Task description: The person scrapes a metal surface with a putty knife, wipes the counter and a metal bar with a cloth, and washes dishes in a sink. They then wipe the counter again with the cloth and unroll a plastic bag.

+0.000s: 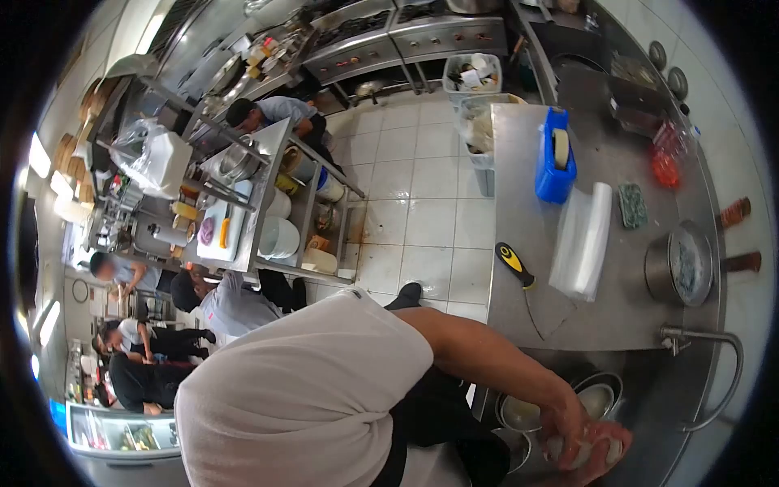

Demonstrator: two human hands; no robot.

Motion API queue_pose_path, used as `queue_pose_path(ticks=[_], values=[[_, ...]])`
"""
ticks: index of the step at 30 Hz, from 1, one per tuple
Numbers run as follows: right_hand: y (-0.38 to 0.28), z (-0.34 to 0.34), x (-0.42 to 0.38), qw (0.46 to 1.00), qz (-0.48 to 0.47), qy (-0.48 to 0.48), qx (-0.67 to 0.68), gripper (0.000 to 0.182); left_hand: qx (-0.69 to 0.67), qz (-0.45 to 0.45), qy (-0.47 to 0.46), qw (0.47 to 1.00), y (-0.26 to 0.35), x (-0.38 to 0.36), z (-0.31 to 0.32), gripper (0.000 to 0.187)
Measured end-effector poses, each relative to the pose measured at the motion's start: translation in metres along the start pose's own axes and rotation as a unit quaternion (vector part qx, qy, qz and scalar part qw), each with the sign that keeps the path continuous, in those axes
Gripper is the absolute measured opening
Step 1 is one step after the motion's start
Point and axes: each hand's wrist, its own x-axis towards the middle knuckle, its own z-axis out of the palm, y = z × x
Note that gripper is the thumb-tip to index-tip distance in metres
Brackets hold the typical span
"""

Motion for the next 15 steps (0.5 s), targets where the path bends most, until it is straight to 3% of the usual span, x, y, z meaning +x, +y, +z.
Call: queue_pose_path(ticks=[2, 7, 13, 15], values=[[-0.016, 0.029, 0.011, 0.993, -0.032, 0.005, -0.116, 0.029, 0.016, -0.003, 0.082, 0.997, -0.006, -0.009, 0.009, 0.041], [0.02, 0.056, 0.022, 0.989, 0.059, 0.063, -0.124, 0.011, 0.137, -0.049, 0.274, 0.951, -0.022, -0.037, 0.006, 0.034], [0.12, 0.046, 0.017, 0.971, 0.056, 0.099, -0.209, 0.011, 0.31, -0.02, 0.403, 0.861, -0.106, -0.005, -0.04, 0.04], [0.151, 0.041, 0.01, 0.966, 0.132, 0.149, -0.163, 0.012, 0.311, -0.036, 0.431, 0.846, -0.135, 0.005, -0.056, 0.04]])
